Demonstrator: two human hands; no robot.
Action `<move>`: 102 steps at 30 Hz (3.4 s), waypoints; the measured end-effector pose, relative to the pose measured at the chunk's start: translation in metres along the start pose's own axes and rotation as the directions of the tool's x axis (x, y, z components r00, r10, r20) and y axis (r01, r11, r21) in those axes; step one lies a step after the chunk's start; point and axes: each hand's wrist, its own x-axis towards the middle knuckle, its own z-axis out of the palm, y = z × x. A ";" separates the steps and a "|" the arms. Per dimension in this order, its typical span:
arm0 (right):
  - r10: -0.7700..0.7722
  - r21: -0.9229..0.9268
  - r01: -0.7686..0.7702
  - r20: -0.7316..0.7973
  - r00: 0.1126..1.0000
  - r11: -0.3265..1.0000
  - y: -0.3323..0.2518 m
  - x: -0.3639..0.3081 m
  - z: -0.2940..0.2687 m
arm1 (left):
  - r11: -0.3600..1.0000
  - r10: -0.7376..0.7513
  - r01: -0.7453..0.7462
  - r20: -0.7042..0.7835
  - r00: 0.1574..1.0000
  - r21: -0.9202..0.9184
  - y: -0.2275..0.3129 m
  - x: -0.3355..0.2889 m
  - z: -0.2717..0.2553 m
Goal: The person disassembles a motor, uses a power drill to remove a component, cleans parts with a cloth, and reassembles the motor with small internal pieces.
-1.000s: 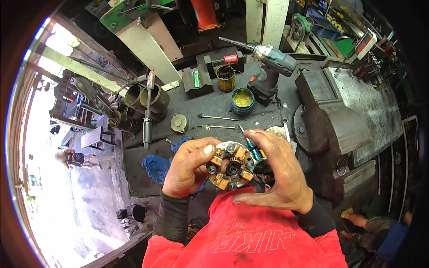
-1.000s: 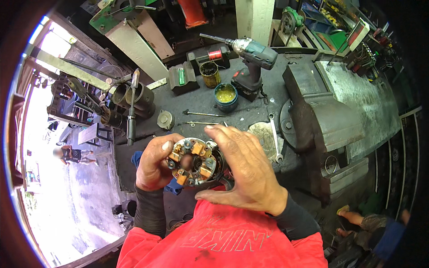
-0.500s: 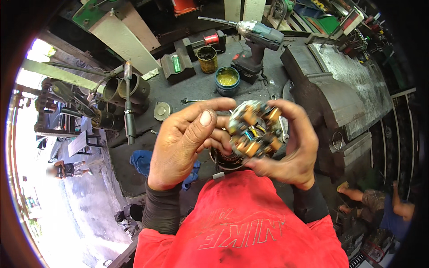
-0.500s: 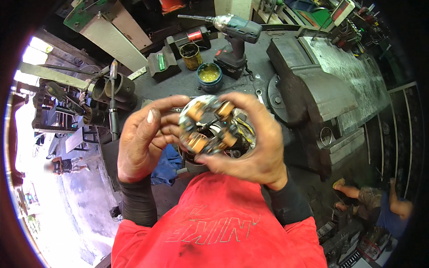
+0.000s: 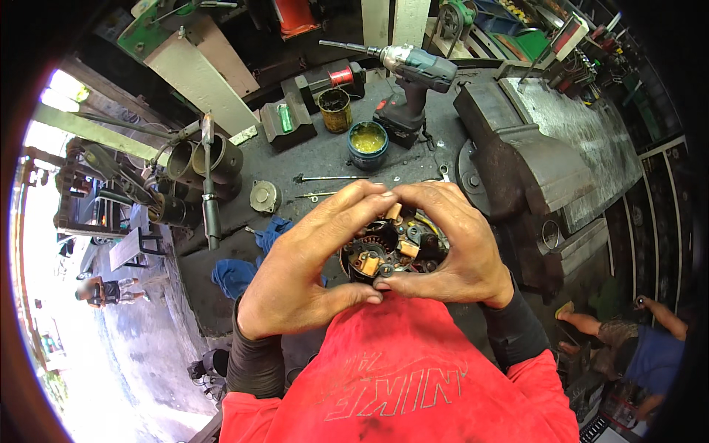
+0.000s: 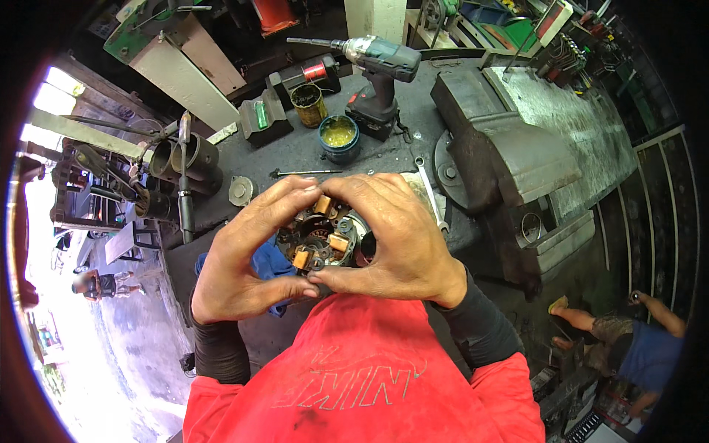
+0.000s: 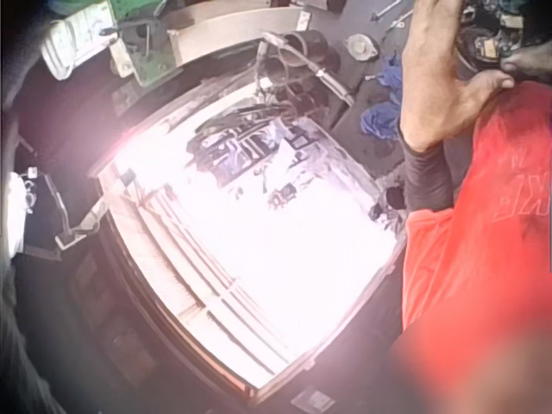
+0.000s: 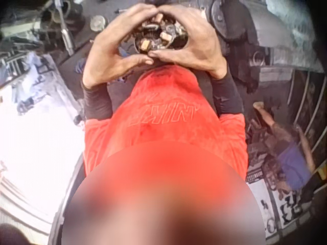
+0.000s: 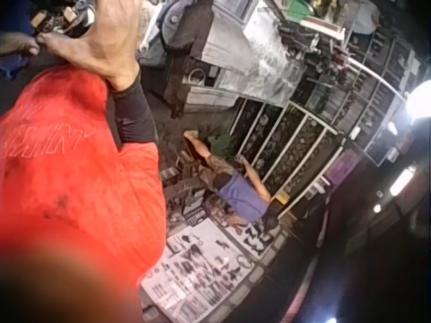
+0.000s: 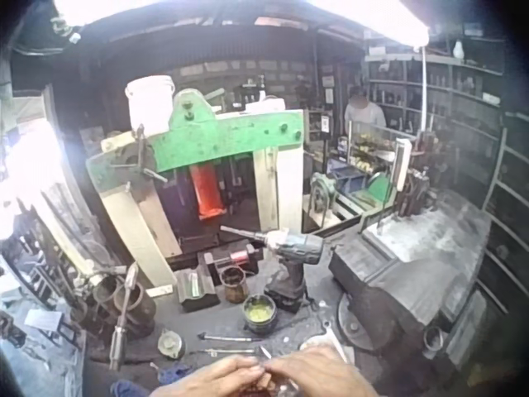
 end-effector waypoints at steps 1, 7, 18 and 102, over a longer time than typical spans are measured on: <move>0.019 0.015 -0.019 0.016 1.000 1.000 0.000 0.000 0.001 | 0.999 -0.036 0.036 -0.021 0.999 0.019 0.000 -0.003 0.001; 0.005 0.060 -0.009 0.078 0.997 0.998 0.006 -0.004 0.003 | 0.981 -0.189 0.186 -0.078 0.979 -0.048 0.000 -0.015 0.004; 0.023 0.133 -0.032 0.062 0.998 0.991 0.022 -0.023 -0.008 | 0.935 -0.328 0.291 -0.184 0.927 -0.203 -0.002 -0.026 0.019; 0.054 -0.035 -0.045 0.362 0.931 0.998 0.014 0.007 -0.003 | 0.832 -0.536 0.395 -0.384 0.752 -0.390 0.013 -0.068 0.066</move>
